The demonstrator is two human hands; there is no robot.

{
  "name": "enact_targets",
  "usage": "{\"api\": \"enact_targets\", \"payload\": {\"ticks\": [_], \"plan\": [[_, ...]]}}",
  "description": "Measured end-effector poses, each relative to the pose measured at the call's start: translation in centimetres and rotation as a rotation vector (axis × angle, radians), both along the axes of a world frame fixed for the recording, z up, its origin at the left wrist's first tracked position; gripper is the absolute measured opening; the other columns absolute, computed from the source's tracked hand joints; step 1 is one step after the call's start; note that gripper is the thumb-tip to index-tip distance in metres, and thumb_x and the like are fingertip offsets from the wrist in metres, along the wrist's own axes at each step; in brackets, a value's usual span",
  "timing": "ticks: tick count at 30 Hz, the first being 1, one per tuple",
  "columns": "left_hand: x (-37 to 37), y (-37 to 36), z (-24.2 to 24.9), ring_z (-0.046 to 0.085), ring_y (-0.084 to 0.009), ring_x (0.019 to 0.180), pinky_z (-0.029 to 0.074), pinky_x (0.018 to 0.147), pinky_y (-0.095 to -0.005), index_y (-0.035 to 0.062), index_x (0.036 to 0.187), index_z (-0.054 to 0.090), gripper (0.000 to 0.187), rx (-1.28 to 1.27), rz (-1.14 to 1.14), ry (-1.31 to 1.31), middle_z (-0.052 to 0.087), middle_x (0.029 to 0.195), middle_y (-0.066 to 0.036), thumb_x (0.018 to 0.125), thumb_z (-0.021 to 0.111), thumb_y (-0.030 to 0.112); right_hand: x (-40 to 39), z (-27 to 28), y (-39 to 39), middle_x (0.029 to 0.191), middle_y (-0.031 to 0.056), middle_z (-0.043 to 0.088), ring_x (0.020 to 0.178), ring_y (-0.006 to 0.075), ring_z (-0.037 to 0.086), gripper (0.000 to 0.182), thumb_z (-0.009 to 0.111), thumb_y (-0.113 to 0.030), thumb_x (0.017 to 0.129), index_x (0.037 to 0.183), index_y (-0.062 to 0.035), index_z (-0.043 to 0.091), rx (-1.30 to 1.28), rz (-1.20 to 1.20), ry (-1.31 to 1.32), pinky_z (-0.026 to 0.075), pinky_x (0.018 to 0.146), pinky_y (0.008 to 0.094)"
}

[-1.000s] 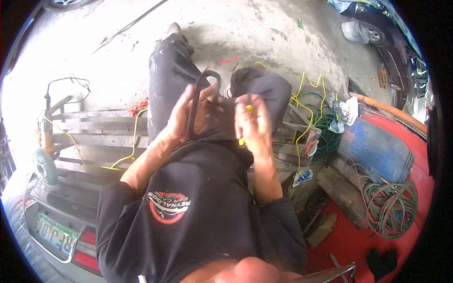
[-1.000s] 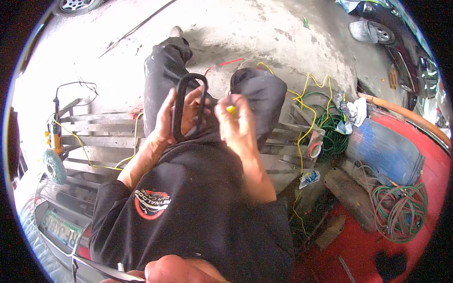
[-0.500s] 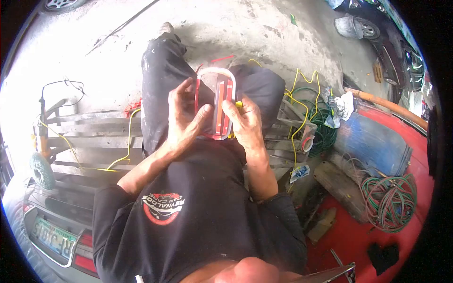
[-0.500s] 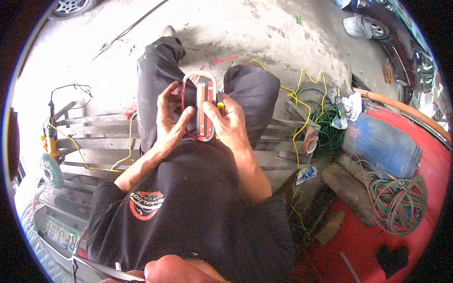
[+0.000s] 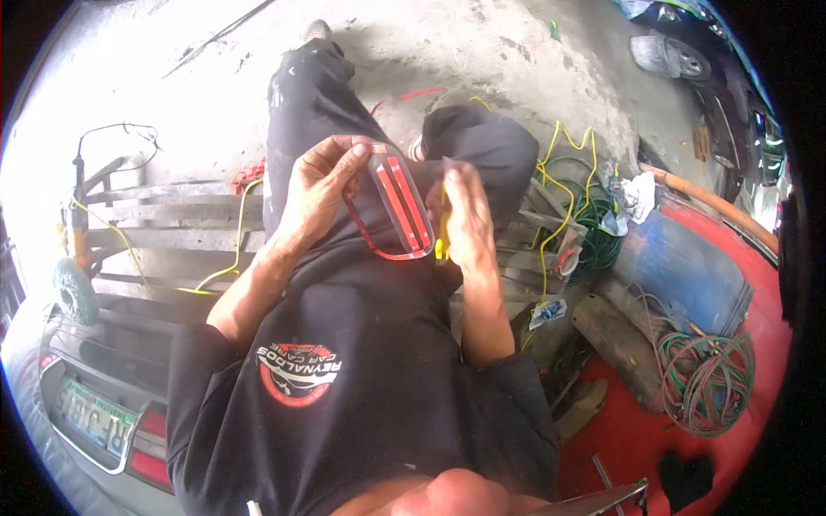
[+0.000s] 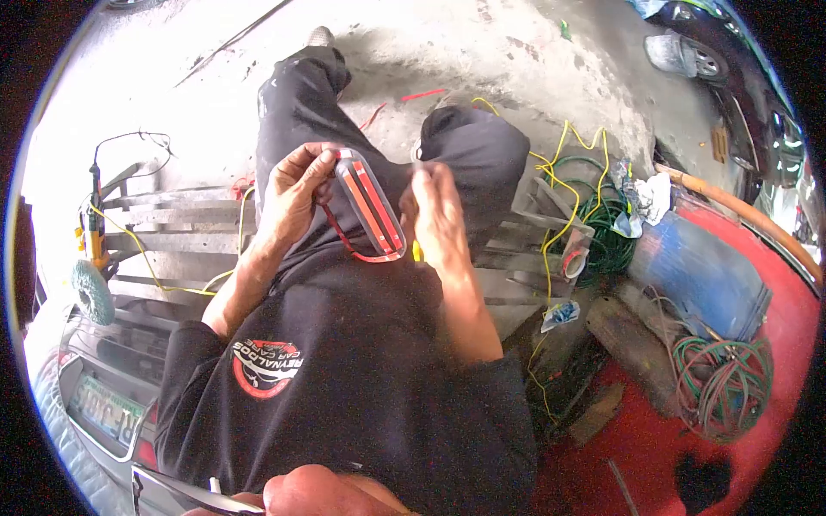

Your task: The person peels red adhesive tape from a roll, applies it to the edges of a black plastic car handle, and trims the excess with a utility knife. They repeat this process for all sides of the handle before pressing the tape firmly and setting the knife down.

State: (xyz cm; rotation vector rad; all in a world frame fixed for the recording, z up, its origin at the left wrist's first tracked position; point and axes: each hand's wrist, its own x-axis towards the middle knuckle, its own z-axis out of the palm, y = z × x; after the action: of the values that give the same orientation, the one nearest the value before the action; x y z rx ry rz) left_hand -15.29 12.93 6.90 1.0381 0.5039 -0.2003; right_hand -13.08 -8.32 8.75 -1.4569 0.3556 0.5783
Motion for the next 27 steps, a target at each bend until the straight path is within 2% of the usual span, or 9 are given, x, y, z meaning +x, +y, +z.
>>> {"api": "enact_targets", "payload": {"ticks": [2,6,10,14,18,22,24,26,27], "plan": [[-0.6,0.3,0.0,0.045,-0.0010,0.061,0.036,0.053,-0.0180,0.0040,0.111,0.069,0.017,0.028,0.025,0.051,0.067,0.090,0.002,0.101,0.066,0.017,-1.8,0.2,-0.7,0.074,0.0019,0.054,0.049,0.0108,0.053,0.019,0.045,-0.024,0.109,0.115,-0.0075,0.053,-0.044,-0.028,-0.013,0.045,0.044,0.0260],[-1.5,0.5,-0.1,0.041,-0.0013,0.057,0.032,0.049,-0.0177,0.0063,0.103,0.069,0.011,-0.096,0.152,0.136,0.059,0.077,0.006,0.100,0.067,0.017,-5.1,0.4,-2.0,0.079,0.0064,0.060,0.054,0.0161,0.061,0.026,0.046,-0.020,0.109,0.128,-0.0041,0.055,0.119,-0.219,-0.018,0.054,0.050,0.0288],[-2.2,1.3,-1.7,0.039,-0.0011,0.056,0.030,0.048,-0.0170,0.0088,0.102,0.068,0.009,-0.239,0.217,0.202,0.056,0.075,0.007,0.100,0.068,0.018,-7.8,2.3,-1.5,0.082,0.0045,0.061,0.060,0.0120,0.061,0.029,0.049,-0.022,0.109,0.126,-0.0003,0.056,-0.001,-0.088,0.010,0.055,0.059,0.0270],[-2.8,0.9,-2.2,0.041,-0.0023,0.064,0.032,0.055,-0.0198,0.0088,0.107,0.064,0.012,-0.344,0.323,0.167,0.048,0.076,0.006,0.102,0.064,0.020,-7.5,1.3,-1.7,0.075,0.0021,0.057,0.057,0.0090,0.056,0.028,0.049,-0.019,0.108,0.126,0.0016,0.056,-0.107,-0.093,0.004,0.049,0.053,0.0245],[-3.0,-0.3,-2.2,0.043,-0.0069,0.070,0.041,0.068,-0.0254,0.0120,0.110,0.062,0.012,-0.429,0.375,0.145,0.049,0.082,0.005,0.105,0.057,0.021,-5.3,0.4,-1.1,0.073,0.0004,0.056,0.049,0.0068,0.051,0.023,0.058,-0.017,0.104,0.120,-0.0005,0.059,0.107,-0.088,-0.057,0.041,0.042,0.0234],[-4.1,-0.4,-1.5,0.060,-0.0161,0.098,0.045,0.088,-0.0347,0.0087,0.117,0.060,0.031,-0.274,0.244,0.159,0.065,0.106,-0.004,0.107,0.048,0.035,-2.7,1.1,-2.2,0.066,-0.0005,0.058,0.053,0.0081,0.056,0.014,0.064,-0.015,0.100,0.102,-0.0014,0.065,-0.122,0.067,-0.063,0.042,0.045,0.0258],[-5.1,1.8,-2.9,0.060,-0.0221,0.115,0.044,0.101,-0.0392,0.0041,0.136,0.050,0.046,-0.182,0.034,-0.030,0.064,0.123,-0.011,0.104,0.051,0.038,-0.7,1.5,-3.8,0.072,0.0110,0.064,0.065,0.0163,0.063,0.017,0.067,-0.015,0.096,0.095,0.0019,0.065,-0.366,0.290,-0.204,0.048,0.060,0.0344],[-3.9,0.9,0.1,0.058,-0.0231,0.123,0.043,0.106,-0.0402,0.0017,0.147,0.039,0.059,0.282,-0.095,-0.132,0.062,0.130,-0.013,0.102,0.059,0.035,1.2,3.2,-4.6,0.078,0.0157,0.067,0.068,0.0198,0.066,0.018,0.067,-0.015,0.095,0.095,0.0030,0.065,-0.454,0.466,-0.367,0.050,0.064,0.0342],[-3.5,1.1,0.9,0.061,-0.0243,0.121,0.046,0.104,-0.0398,0.0000,0.146,0.045,0.062,0.563,-0.228,-0.261,0.064,0.129,-0.015,0.098,0.067,0.033,1.5,3.0,-4.7,0.069,0.0055,0.056,0.065,0.0084,0.050,0.013,0.067,-0.013,0.095,0.096,0.0001,0.066,-0.397,0.471,-0.403,0.043,0.061,0.0287]]}}
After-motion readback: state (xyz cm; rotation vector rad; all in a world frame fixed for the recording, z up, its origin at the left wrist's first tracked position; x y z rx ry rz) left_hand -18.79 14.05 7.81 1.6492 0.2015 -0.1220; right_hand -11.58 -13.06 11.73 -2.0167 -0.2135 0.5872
